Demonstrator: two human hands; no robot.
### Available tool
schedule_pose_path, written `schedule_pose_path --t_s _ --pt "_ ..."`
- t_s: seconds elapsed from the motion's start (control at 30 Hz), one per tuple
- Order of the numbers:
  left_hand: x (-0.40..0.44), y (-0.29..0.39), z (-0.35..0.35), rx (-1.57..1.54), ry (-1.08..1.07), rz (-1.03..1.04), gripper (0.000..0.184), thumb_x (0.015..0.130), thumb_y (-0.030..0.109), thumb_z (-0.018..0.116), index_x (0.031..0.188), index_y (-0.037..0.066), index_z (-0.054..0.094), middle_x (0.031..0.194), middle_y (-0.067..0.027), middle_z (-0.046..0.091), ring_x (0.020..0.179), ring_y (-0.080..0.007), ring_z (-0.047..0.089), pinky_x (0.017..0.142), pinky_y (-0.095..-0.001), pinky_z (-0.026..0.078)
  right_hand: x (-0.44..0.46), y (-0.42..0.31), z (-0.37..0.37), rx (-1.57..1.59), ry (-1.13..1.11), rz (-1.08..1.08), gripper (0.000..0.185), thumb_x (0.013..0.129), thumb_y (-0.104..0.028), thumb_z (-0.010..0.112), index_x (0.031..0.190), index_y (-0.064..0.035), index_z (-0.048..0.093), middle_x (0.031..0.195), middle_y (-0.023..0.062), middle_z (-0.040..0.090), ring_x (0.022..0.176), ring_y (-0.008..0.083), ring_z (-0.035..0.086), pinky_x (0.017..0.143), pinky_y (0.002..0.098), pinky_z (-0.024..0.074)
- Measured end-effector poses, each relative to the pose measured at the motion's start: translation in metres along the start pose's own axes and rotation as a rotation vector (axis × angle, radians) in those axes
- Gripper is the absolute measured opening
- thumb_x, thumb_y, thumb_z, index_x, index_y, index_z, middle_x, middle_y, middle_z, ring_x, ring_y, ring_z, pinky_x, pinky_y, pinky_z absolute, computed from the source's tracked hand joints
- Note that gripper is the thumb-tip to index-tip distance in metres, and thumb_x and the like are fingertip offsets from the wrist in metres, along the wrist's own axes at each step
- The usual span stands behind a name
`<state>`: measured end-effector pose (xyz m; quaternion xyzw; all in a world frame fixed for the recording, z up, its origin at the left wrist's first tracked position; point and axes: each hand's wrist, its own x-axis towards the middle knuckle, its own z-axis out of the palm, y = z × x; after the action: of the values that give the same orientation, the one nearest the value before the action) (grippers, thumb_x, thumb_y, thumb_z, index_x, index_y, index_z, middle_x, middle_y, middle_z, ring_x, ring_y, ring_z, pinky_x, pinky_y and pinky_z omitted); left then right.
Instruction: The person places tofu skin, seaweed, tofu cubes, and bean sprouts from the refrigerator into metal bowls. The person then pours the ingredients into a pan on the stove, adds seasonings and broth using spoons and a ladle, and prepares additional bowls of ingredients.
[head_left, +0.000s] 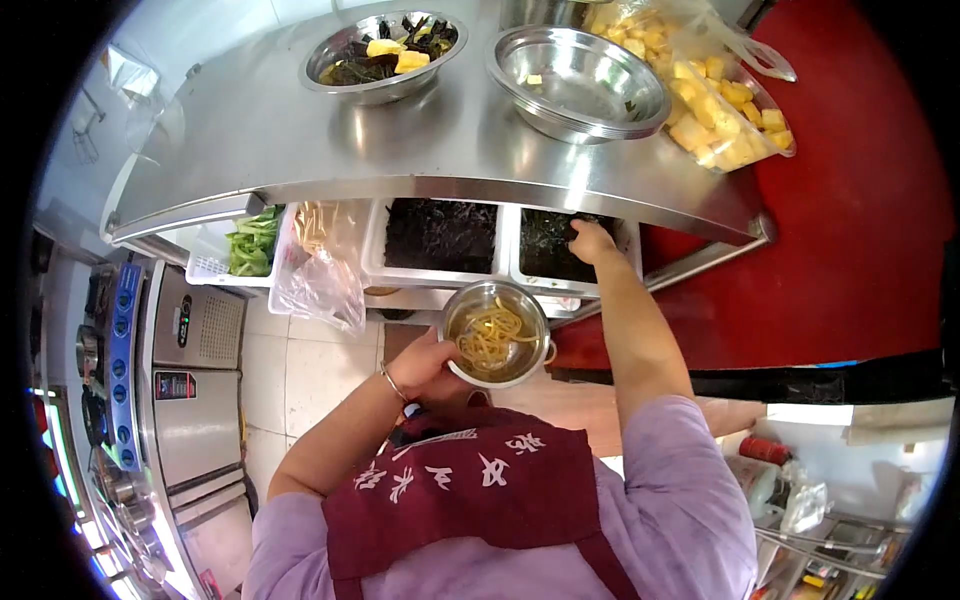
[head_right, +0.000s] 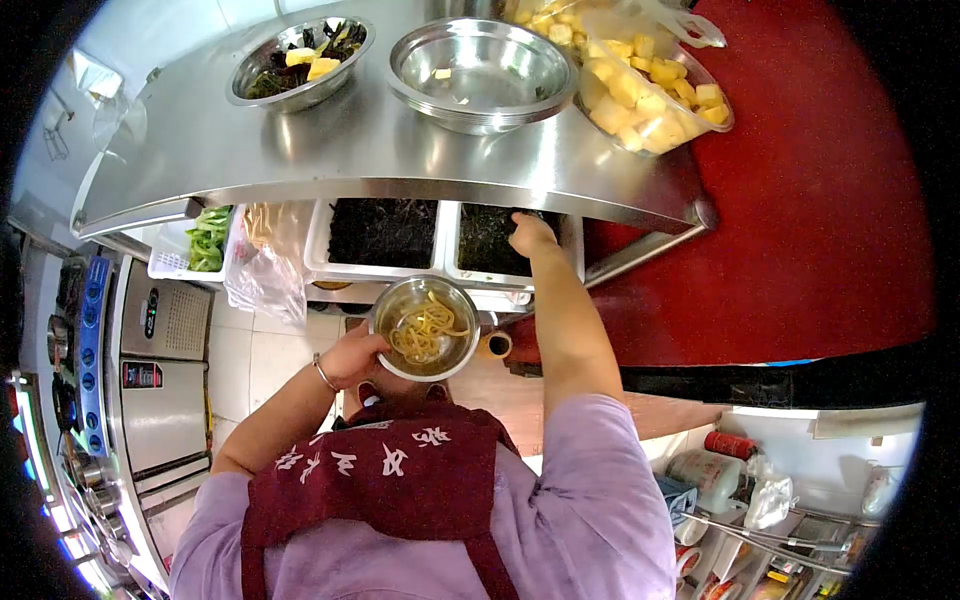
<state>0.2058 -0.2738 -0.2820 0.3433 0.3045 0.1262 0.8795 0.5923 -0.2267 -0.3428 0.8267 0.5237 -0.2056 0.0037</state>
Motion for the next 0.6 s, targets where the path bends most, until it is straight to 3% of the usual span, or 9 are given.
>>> schedule_pose_path --t_s 0.07,0.17,0.27,0.33,0.4,0.43,0.47,0.53,0.6 --pt "-0.004 0.006 0.006 -0.004 -0.026 0.01 0.056 0.08 0.002 0.048 0.133 0.002 0.03 0.122 -0.0123 0.048 0.11 -0.0209 0.05 0.091 -0.038 0.046 0.001 0.009 0.003 -0.008 -0.036 -0.076 0.054 0.08 -0.022 0.061 0.13 -0.0077 0.044 0.135 0.0137 0.042 0.121 0.0305 0.043 0.101 0.0385 0.0369" --pt "-0.004 0.006 0.006 -0.051 0.021 0.002 0.052 0.078 0.0 0.051 0.127 -0.004 0.035 0.115 -0.0133 0.053 0.104 -0.0207 0.053 0.09 -0.0315 0.044 -0.039 -0.001 -0.025 0.04 -0.003 -0.181 0.038 0.075 -0.019 0.065 0.109 -0.0044 0.057 0.111 0.0181 0.058 0.107 0.0331 0.052 0.089 0.0393 0.042" --pt "0.01 -0.002 -0.007 0.134 -0.032 0.057 0.052 0.079 0.003 0.051 0.128 -0.005 0.035 0.115 -0.0123 0.054 0.104 -0.0189 0.053 0.088 -0.0303 0.045 -0.061 0.0 -0.05 0.067 0.072 -0.209 0.033 0.075 -0.018 0.065 0.104 -0.0037 0.058 0.105 0.0171 0.06 0.104 0.0331 0.054 0.087 0.039 0.0432" --pt "0.018 -0.001 -0.007 0.252 -0.213 0.186 0.057 0.082 0.009 0.049 0.134 -0.003 0.03 0.126 -0.0132 0.047 0.112 -0.0207 0.05 0.094 -0.0347 0.042 -0.072 -0.002 -0.065 0.061 0.134 -0.184 0.03 0.074 -0.016 0.066 0.101 -0.0041 0.058 0.102 0.0163 0.061 0.099 0.0328 0.056 0.084 0.0389 0.0444" --pt "0.027 -0.008 -0.013 0.259 -0.225 0.185 0.056 0.082 0.009 0.049 0.133 -0.004 0.031 0.126 -0.0134 0.047 0.111 -0.0205 0.05 0.095 -0.0344 0.041 -0.086 -0.006 -0.083 0.05 0.174 -0.211 0.028 0.074 -0.016 0.065 0.099 -0.0048 0.059 0.102 0.0164 0.061 0.091 0.0339 0.058 0.081 0.0386 0.0456" --pt "0.03 -0.011 -0.016 0.263 -0.232 0.184 0.056 0.082 0.01 0.049 0.132 -0.005 0.032 0.127 -0.0136 0.048 0.111 -0.0203 0.051 0.096 -0.034 0.04 -0.085 -0.003 -0.085 0.06 0.197 -0.203 0.025 0.076 -0.012 0.063 0.099 -0.0035 0.057 0.094 0.0134 0.063 0.082 0.0294 0.061 0.073 0.0358 0.0492" --pt "0.032 -0.012 -0.015 0.264 -0.237 0.183 0.056 0.082 0.01 0.049 0.132 -0.005 0.032 0.127 -0.0136 0.048 0.111 -0.0203 0.051 0.096 -0.034 0.04 -0.086 -0.001 -0.087 0.059 0.2 -0.199 0.025 0.076 -0.012 0.063 0.099 -0.0035 0.057 0.094 0.0134 0.063 0.082 0.0294 0.061 0.073 0.0358 0.0492" --pt "0.036 -0.013 -0.01 0.217 -0.219 0.172 0.056 0.081 0.009 0.049 0.133 -0.005 0.032 0.123 -0.0134 0.05 0.109 -0.0205 0.051 0.094 -0.0347 0.042 -0.089 0.002 -0.092 0.372 0.174 -0.085 0.024 0.079 -0.007 0.06 0.102 -0.0019 0.055 0.094 0.0111 0.061 0.077 0.0234 0.061 0.064 0.032 0.0516" --pt "0.035 -0.007 0.003 0.19 -0.202 0.134 0.056 0.081 0.008 0.048 0.133 -0.005 0.032 0.121 -0.0137 0.051 0.109 -0.0204 0.052 0.093 -0.0347 0.043 -0.087 0.012 -0.093 0.404 0.192 -0.075 0.025 0.079 -0.006 0.06 0.104 -0.0011 0.054 0.097 0.0105 0.059 0.076 0.0211 0.06 0.063 0.0311 0.052"
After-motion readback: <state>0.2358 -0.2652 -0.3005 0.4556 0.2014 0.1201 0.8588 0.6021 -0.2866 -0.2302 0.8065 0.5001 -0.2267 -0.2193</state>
